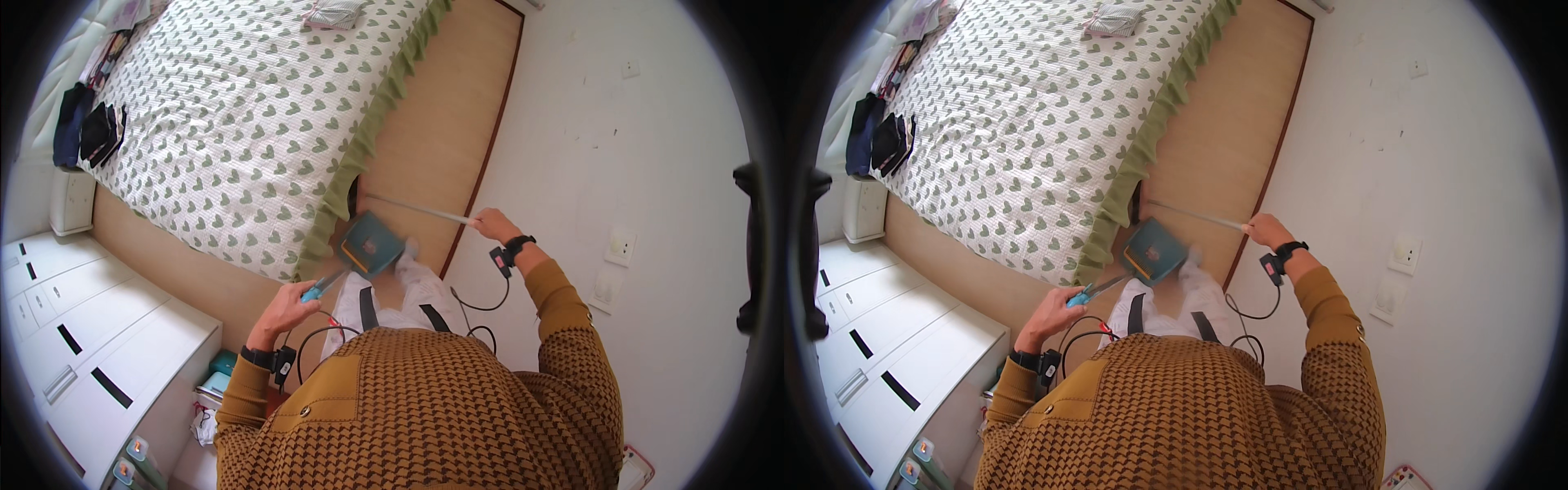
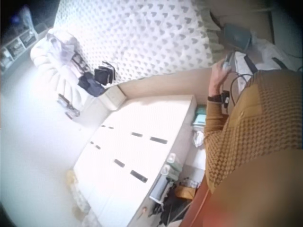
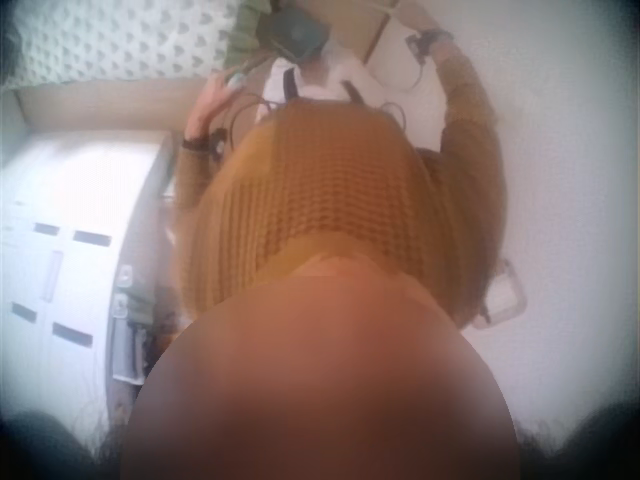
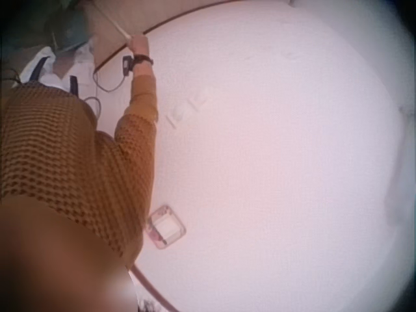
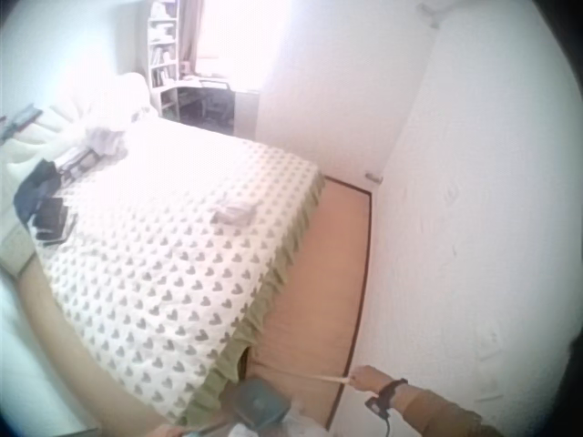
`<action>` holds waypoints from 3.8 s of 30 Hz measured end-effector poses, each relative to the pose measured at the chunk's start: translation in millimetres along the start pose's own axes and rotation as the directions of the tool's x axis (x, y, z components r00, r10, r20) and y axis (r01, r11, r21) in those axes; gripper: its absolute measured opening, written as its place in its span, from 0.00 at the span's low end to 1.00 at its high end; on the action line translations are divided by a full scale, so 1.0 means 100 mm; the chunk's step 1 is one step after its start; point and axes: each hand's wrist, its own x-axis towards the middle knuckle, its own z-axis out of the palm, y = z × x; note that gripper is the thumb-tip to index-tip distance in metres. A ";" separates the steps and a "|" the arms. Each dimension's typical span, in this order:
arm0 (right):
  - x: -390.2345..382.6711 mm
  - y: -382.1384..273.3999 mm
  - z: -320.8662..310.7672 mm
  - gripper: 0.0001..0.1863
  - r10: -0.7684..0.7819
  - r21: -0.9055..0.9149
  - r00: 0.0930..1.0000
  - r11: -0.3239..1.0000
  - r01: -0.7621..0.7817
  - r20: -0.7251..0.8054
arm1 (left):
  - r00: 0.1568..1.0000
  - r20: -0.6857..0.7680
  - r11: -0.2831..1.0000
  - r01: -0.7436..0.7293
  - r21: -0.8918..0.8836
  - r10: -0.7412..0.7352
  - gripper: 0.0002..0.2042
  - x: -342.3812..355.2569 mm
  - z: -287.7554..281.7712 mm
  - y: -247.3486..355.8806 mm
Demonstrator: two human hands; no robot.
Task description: The person sweeps the floor with a broom and dustpan in a living room and bedroom, gathering debris into the dustpan and emptying it into a trash bin. The person moves between rooms to continue sweeping and then returns to the living room to finish.
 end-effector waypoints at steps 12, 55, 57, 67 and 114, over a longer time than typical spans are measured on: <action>1.11 0.58 -0.57 0.17 0.124 -0.112 0.968 0.982 -0.152 -0.220 | 0.969 -0.142 0.967 0.175 -0.184 -0.202 0.18 0.34 0.40 0.63; -1.22 1.46 -1.27 0.21 0.661 0.652 0.523 0.066 -0.756 0.539 | 0.999 -0.025 0.999 -0.048 0.011 0.048 0.18 2.78 -0.60 2.26; -1.22 1.35 -1.04 0.22 0.658 0.667 0.536 0.067 -0.742 0.529 | 1.000 0.009 1.000 -0.028 -0.003 0.028 0.18 2.92 -0.66 2.31; -0.67 1.36 -0.42 0.25 0.695 0.789 0.574 0.016 -0.615 0.434 | 0.997 0.063 0.996 -0.051 0.076 0.046 0.15 3.38 -0.92 2.47; 4.26 3.48 -3.99 0.17 -0.013 -0.118 0.971 0.993 -0.016 -0.239 | 0.944 -0.329 0.989 -0.013 -0.149 -0.037 0.17 4.30 -0.36 3.76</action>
